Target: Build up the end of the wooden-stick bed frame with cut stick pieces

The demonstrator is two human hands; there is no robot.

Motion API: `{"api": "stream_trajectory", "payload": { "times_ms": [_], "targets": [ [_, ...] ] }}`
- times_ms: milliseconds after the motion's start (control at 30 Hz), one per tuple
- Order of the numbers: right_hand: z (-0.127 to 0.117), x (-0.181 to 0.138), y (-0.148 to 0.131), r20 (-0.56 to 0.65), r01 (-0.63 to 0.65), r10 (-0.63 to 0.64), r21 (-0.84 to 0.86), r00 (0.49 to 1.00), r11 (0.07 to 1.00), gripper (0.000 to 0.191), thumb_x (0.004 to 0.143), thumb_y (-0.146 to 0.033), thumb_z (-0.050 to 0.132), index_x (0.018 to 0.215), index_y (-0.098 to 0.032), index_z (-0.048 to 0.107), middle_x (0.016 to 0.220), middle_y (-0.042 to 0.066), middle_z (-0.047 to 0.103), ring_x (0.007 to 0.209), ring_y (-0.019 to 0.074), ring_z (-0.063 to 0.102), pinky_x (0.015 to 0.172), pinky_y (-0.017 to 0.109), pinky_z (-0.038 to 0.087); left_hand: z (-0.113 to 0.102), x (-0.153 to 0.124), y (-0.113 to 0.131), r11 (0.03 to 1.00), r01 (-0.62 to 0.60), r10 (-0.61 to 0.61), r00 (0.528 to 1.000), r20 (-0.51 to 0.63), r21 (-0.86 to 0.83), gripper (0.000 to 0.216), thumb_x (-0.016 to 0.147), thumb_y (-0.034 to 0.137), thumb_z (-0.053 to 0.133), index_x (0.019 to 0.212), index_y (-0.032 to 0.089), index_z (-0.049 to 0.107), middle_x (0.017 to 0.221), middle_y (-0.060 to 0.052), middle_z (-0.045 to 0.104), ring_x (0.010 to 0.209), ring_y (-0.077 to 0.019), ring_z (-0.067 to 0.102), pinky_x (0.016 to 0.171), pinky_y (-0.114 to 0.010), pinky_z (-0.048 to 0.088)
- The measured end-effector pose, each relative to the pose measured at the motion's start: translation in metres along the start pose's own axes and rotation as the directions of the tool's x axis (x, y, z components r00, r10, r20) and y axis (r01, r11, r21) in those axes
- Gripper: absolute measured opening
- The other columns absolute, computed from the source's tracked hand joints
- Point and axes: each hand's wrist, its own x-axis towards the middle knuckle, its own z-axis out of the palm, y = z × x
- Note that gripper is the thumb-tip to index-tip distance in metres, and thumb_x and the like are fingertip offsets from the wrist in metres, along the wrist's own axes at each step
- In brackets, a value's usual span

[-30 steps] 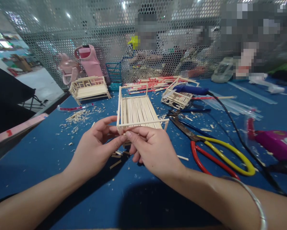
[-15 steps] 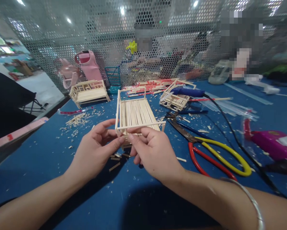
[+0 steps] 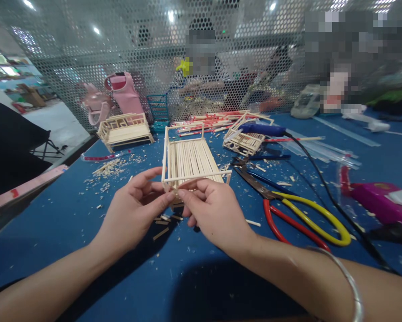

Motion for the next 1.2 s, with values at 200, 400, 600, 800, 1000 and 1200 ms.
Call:
{"api": "stream_trajectory", "payload": {
  "times_ms": [200,400,600,800,1000,1200],
  "targets": [
    [0.0002,-0.0002,-0.0007,-0.012,0.004,-0.003,0.014,1.000,1.000,0.010,0.081,-0.022,0.058,0.076,-0.013,0.061,0.045,-0.006,0.054,0.035,0.0051,0.049,0.035,0.014,0.039,0.0012,-0.0009,0.0009,1.000,-0.001,0.001,1.000,0.002,0.015,0.045,0.072,0.016,0.065,0.113,0.013,0.047,0.078,-0.001,0.067,0.077,-0.0145,0.065,0.077,-0.030,0.050],
    [0.0006,0.0010,-0.0024,-0.022,-0.015,0.016,0.015,1.000,1.000,0.010,0.080,-0.020,0.058,0.075,-0.013,0.062,0.045,-0.006,0.054,0.034,0.0048,0.048,0.034,0.014,0.039,0.0017,-0.0004,0.0021,0.999,0.005,-0.005,1.000,-0.002,0.037,0.043,0.073,0.016,0.064,0.113,0.014,0.047,0.075,0.000,0.067,0.073,-0.0138,0.064,0.074,-0.029,0.049],
    [0.0006,0.0001,-0.0021,-0.021,0.007,-0.007,0.019,1.000,1.000,0.010,0.080,-0.021,0.058,0.074,-0.014,0.062,0.044,-0.006,0.053,0.034,0.0045,0.048,0.034,0.014,0.039,0.0025,0.0007,0.0011,0.999,-0.019,0.019,1.000,0.001,0.048,0.043,0.073,0.019,0.065,0.112,0.014,0.047,0.075,0.001,0.066,0.075,-0.0135,0.064,0.074,-0.028,0.049],
    [-0.0006,0.0001,-0.0008,-0.024,-0.005,0.005,0.037,1.000,0.999,0.009,0.077,-0.021,0.057,0.074,-0.014,0.061,0.044,-0.006,0.053,0.034,0.0052,0.048,0.035,0.015,0.040,0.0023,0.0016,-0.0003,0.998,-0.023,0.023,1.000,-0.002,0.053,0.040,0.074,0.018,0.064,0.110,0.014,0.048,0.072,0.002,0.065,0.071,-0.0119,0.063,0.072,-0.027,0.049],
    [0.0009,-0.0011,0.0004,-0.029,-0.013,0.015,0.080,0.999,0.997,0.017,0.074,-0.014,0.054,0.090,-0.014,0.060,0.043,-0.008,0.053,0.035,0.0065,0.049,0.037,0.016,0.041,0.0025,0.0010,-0.0007,0.999,-0.020,0.020,1.000,-0.010,0.050,0.039,0.074,0.018,0.063,0.110,0.015,0.049,0.072,0.004,0.064,0.071,-0.0113,0.062,0.072,-0.026,0.049],
    [0.0011,-0.0007,-0.0003,0.002,0.027,-0.027,0.068,1.000,0.997,0.009,0.078,-0.024,0.058,0.077,-0.015,0.060,0.044,-0.007,0.052,0.035,0.0051,0.047,0.035,0.014,0.039,0.0029,0.0014,-0.0013,0.999,-0.023,0.023,1.000,0.004,0.046,0.042,0.074,0.021,0.065,0.112,0.014,0.048,0.075,0.002,0.066,0.074,-0.0125,0.064,0.073,-0.027,0.049]
  ]
}}
